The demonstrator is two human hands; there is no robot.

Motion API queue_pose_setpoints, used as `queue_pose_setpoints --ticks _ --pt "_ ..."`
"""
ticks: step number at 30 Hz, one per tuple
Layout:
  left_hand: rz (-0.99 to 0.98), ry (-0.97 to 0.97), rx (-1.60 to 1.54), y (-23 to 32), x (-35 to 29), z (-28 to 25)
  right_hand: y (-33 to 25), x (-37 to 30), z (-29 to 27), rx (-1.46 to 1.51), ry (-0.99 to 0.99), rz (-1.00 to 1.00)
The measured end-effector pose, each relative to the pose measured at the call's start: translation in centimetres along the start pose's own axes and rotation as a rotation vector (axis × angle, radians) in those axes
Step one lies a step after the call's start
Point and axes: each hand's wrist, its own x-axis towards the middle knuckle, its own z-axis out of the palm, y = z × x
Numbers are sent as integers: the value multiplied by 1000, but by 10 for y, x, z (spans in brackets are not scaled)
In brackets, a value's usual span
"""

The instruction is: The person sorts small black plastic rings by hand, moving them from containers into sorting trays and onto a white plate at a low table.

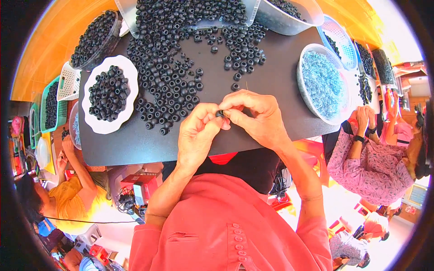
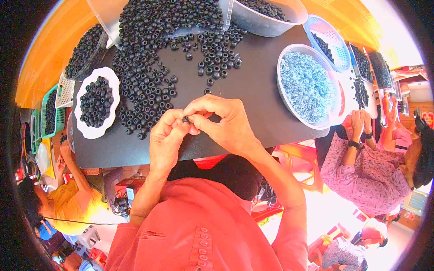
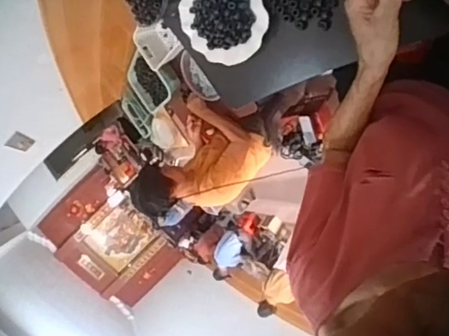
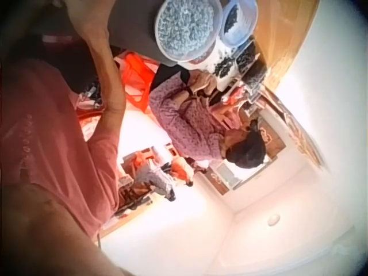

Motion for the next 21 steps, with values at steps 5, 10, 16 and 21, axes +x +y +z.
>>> queue_pose_setpoints --ticks 5,10,16,21 --pt "-11 -10 -43 -1 1 -3 6 -2 5 41 15 -46" --pt "-10 -2 -76 0 2 0 6 0 9 -86 57 -169" --pt "-50 21 -81 5 0 -2 19 0 14 -142 81 -282" --pt "-96 4 -176 8 1 -5 15 -2 18 -179 68 -273"
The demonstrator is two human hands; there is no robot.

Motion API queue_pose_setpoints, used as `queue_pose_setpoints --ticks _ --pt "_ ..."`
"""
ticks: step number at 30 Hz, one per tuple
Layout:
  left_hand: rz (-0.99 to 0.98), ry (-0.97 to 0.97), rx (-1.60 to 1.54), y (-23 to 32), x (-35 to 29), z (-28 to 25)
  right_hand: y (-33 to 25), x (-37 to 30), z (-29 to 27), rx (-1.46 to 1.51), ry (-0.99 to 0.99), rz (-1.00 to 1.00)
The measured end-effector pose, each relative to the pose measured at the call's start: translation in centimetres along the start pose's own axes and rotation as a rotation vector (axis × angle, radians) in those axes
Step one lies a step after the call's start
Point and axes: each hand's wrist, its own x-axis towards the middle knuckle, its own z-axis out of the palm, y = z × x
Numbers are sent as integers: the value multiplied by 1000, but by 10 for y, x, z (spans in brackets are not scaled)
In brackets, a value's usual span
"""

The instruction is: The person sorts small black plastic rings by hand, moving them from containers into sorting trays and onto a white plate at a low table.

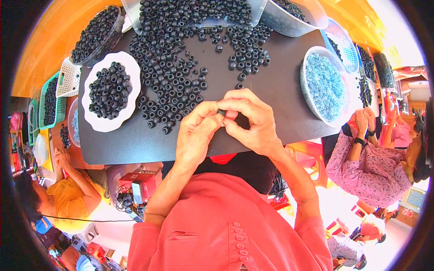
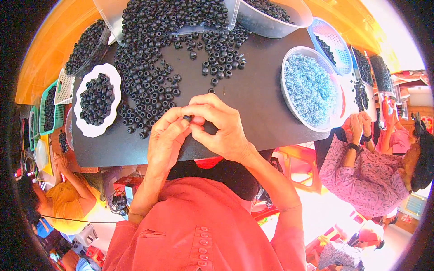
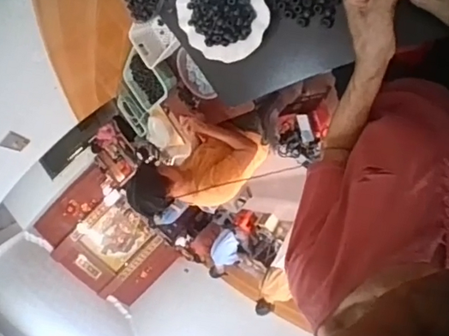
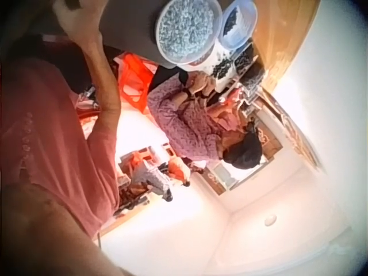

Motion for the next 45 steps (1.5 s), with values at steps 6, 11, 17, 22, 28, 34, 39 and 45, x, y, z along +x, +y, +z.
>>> queue_pose_setpoints --ticks 6,11,17,22,28,34,39,45 --pt "-14 -61 -110 1 3 -1 5 0 6 -77 48 -63" --pt "-39 -100 -143 4 5 -3 2 -2 13 -125 116 -50" --pt "11 -91 -120 1 3 -2 1 -1 15 -121 139 -58" --pt "-1 -67 -125 -3 2 -5 1 -3 16 -221 93 -26" --pt "-50 -53 -51 2 0 -3 3 -7 16 -242 153 -88" --pt "-12 -63 -25 -9 2 -4 8 -4 18 -397 177 -272" --pt "29 -50 -63 -4 2 0 1 -2 15 -292 135 -151" --pt "30 -123 -56 -5 3 -4 3 -2 12 -270 105 -131"
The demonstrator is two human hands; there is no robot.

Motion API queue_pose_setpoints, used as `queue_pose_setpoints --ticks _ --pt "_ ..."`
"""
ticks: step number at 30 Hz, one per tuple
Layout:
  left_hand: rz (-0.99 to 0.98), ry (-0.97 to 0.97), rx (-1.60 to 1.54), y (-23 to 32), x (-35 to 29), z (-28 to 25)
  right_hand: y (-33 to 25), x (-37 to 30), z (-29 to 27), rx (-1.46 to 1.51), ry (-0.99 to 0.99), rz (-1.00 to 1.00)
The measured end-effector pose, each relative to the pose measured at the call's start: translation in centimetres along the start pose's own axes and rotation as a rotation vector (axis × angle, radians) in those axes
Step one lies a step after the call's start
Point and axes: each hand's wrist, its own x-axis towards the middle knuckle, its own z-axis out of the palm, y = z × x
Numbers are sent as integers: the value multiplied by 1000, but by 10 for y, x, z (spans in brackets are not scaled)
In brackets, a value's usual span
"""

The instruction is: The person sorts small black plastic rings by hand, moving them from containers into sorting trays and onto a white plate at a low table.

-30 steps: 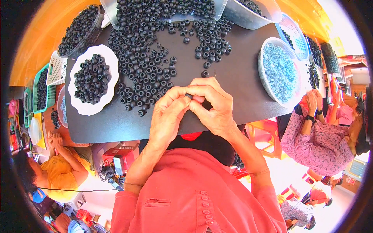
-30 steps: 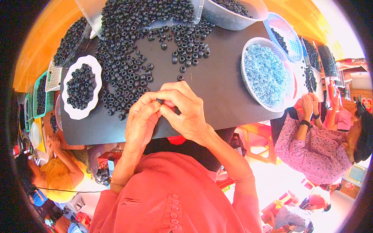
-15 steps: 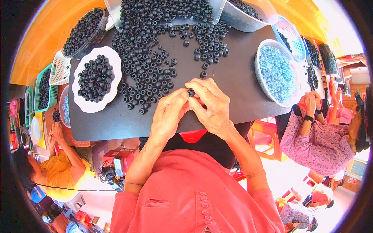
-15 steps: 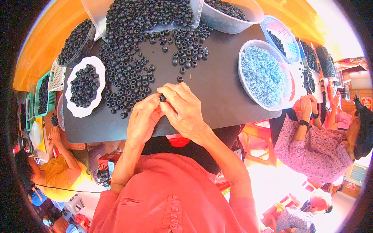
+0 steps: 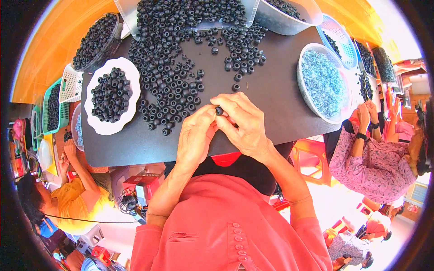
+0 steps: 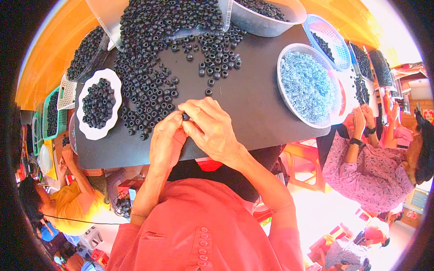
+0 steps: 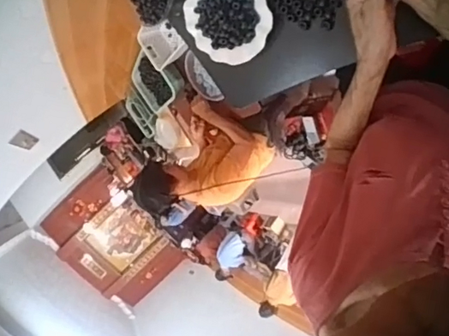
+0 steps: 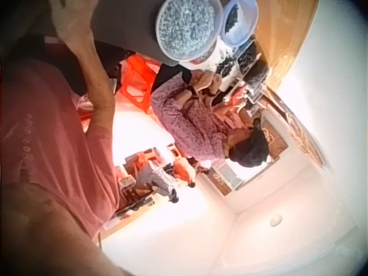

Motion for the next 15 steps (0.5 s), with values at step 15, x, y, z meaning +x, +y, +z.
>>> queue_pose_setpoints --ticks 15 --pt "-16 -21 13 -3 1 4 77 149 -134 -490 316 29"
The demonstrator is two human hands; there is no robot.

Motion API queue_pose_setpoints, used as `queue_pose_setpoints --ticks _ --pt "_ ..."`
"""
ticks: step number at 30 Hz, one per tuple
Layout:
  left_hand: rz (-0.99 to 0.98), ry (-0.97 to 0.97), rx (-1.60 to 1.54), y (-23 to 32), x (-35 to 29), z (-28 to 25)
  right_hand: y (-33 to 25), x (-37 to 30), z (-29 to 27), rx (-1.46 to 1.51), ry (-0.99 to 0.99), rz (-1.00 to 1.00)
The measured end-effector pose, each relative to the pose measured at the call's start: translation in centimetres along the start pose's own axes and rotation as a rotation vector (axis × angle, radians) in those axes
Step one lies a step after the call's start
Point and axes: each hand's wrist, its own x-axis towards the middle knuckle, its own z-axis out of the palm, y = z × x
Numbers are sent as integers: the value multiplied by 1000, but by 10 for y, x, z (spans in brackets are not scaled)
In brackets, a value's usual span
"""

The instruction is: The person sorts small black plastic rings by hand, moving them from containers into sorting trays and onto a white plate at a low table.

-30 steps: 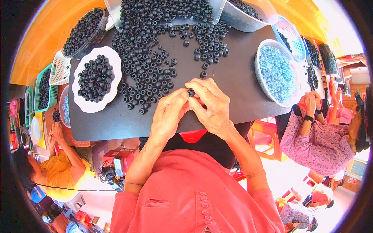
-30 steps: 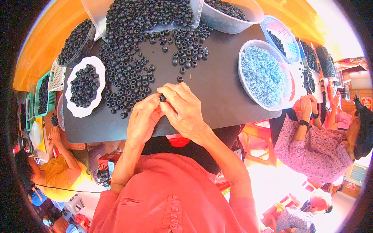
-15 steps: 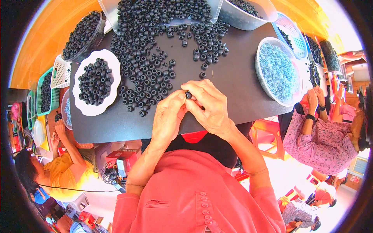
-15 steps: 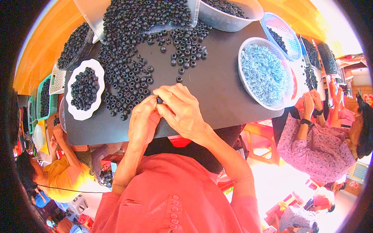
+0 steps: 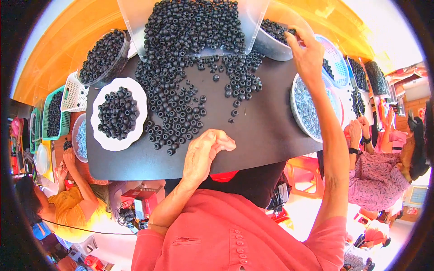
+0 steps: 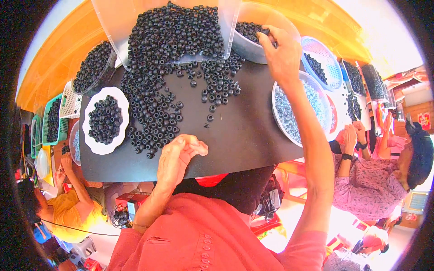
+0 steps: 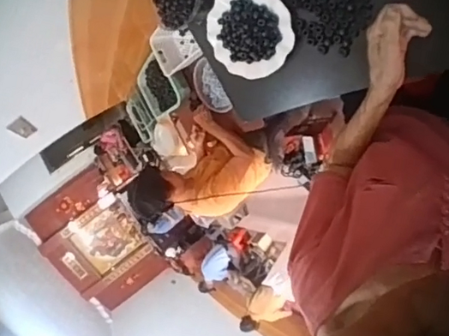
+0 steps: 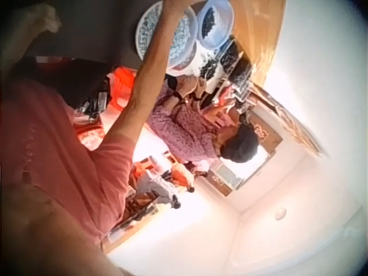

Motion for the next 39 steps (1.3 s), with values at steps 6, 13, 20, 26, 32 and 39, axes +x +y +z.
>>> queue_pose_setpoints --ticks 6,13,20,26,32,39 --pt "-6 38 -13 1 0 0 -39 -21 42 83 -103 -278" --pt "-88 37 -11 1 2 -1 -43 -41 117 157 -464 -396" --pt "-63 21 -33 4 -1 0 -68 -56 131 -129 -557 -446" --pt "-45 58 19 1 -2 -1 -80 -73 94 277 -604 -151" --pt "120 145 -116 11 5 5 -109 -111 32 657 -742 -43" --pt "63 96 -58 6 6 2 -101 -133 19 714 -600 112"
